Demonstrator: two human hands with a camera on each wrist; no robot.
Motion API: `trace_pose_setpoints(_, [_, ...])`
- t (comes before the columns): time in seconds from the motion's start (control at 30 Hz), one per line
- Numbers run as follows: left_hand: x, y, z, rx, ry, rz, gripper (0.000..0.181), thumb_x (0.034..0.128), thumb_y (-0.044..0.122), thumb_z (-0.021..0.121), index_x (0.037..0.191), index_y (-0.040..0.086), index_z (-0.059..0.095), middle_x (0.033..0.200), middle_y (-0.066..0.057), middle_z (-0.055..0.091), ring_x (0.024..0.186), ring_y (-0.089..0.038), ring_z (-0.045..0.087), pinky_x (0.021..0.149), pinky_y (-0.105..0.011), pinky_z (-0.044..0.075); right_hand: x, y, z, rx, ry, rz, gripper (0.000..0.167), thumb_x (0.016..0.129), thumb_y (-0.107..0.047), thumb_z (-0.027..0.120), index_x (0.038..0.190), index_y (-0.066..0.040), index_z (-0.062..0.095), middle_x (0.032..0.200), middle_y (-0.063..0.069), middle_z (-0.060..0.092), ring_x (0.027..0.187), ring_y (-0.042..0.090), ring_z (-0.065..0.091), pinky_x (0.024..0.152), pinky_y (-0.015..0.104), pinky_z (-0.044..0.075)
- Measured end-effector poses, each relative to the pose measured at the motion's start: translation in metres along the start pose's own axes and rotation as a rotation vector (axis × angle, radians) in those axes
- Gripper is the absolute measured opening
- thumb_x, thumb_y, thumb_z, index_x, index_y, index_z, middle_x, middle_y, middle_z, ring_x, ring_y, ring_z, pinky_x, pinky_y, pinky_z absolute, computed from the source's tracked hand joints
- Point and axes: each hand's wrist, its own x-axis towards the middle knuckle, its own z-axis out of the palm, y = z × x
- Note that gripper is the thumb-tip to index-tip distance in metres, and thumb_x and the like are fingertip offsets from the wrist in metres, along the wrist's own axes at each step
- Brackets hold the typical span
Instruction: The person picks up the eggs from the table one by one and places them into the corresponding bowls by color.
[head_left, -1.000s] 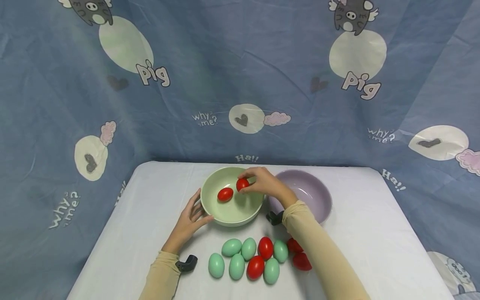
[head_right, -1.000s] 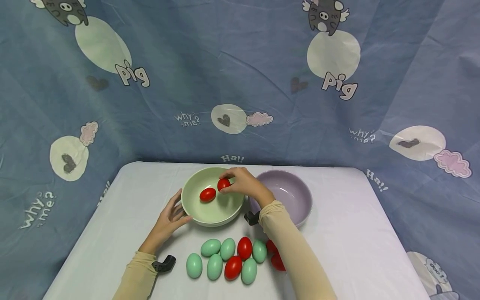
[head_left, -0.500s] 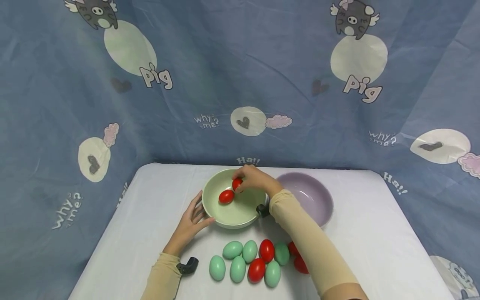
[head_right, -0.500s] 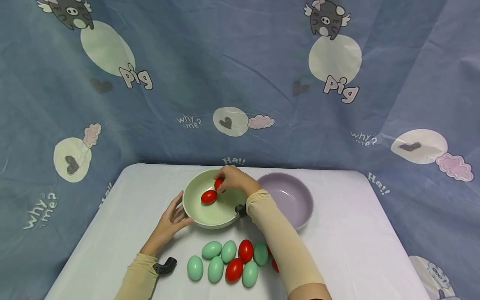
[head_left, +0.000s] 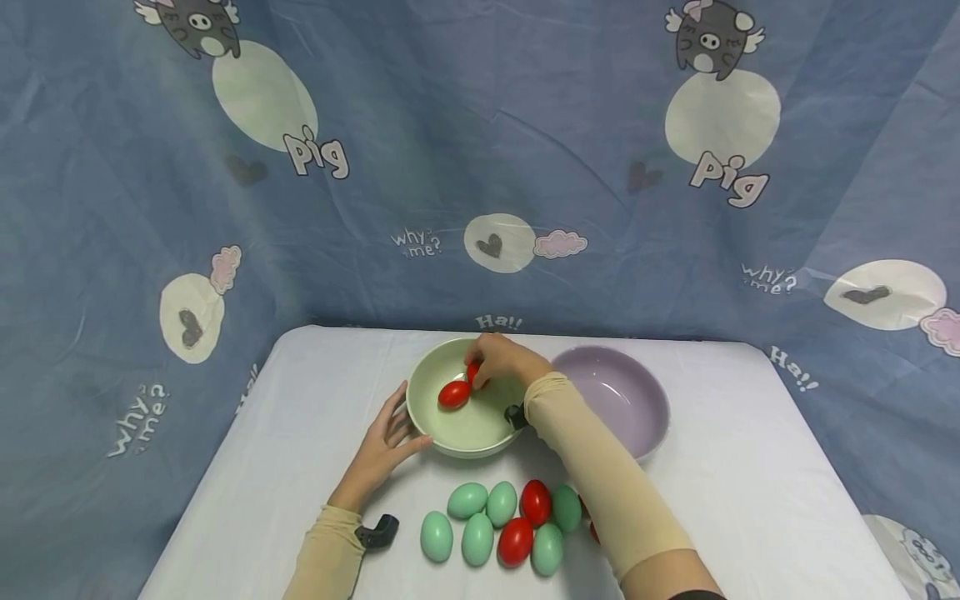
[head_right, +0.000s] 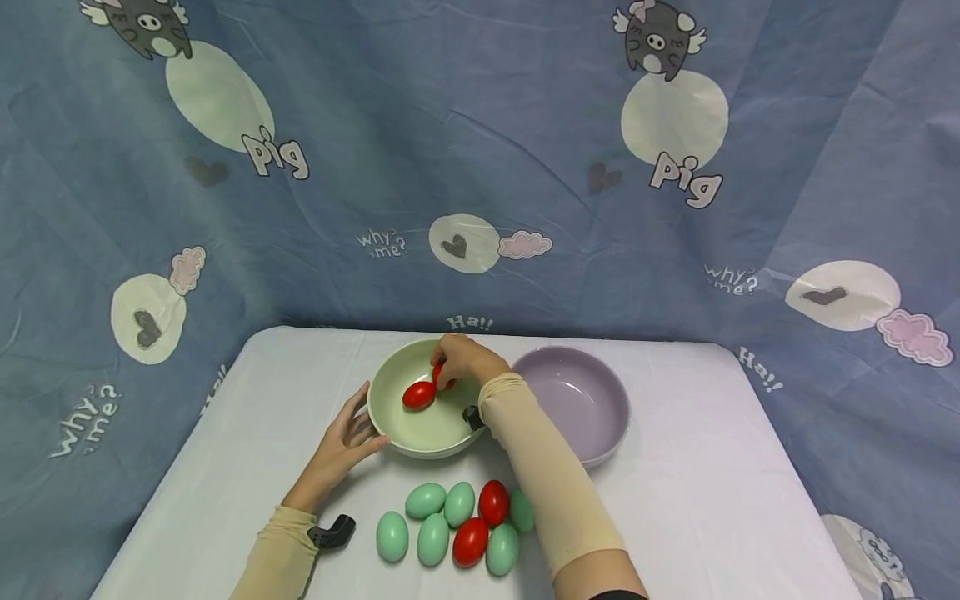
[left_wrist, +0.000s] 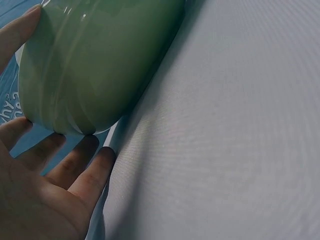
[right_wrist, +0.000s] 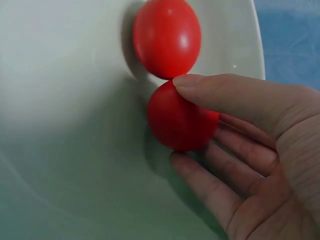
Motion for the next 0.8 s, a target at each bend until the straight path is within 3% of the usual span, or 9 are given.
trace_pose_setpoints(0.33, [0.0001, 0.0003, 0.0001, -0.005, 0.001, 0.008, 0.105, 0.0875, 0.020, 0.085, 0.167, 0.024, 0.017, 0.174, -0.007, 0.017, 0.154, -0.038, 0.035, 0.121, -0.030, 0.041, 0.0040, -0.0033, 0.0081, -0.098, 0.007, 0.039, 0.038, 0.079, -0.005, 0.087, 0.116, -0.005, 0.076, 0.109, 0.006, 0.075, 0.098, 0.016, 0.063, 0.097, 0.029, 0.059])
trace_pose_setpoints(0.5, [-0.0003, -0.0007, -0.0001, -0.007, 0.003, 0.005, 0.105, 0.0874, 0.020, 0.085, 0.167, 0.023, 0.017, 0.174, -0.008, 0.019, 0.154, -0.039, 0.036, 0.121, -0.032, 0.041, 0.0045, -0.0033, 0.0100, -0.099, 0.013, 0.042, 0.037, 0.079, -0.006, 0.087, 0.115, -0.005, 0.076, 0.109, 0.006, 0.075, 0.098, 0.017, 0.063, 0.096, 0.029, 0.059])
trace_pose_setpoints(0.8, [0.0001, 0.0006, -0.0004, -0.005, 0.000, 0.007, 0.105, 0.0875, 0.020, 0.085, 0.167, 0.023, 0.017, 0.174, -0.008, 0.017, 0.154, -0.039, 0.036, 0.121, -0.032, 0.042, -0.0016, -0.0062, 0.0054, -0.141, 0.018, 0.020, 0.043, 0.082, -0.008, 0.084, 0.124, -0.005, 0.073, 0.117, 0.006, 0.076, 0.108, 0.020, 0.066, 0.105, 0.034, 0.057])
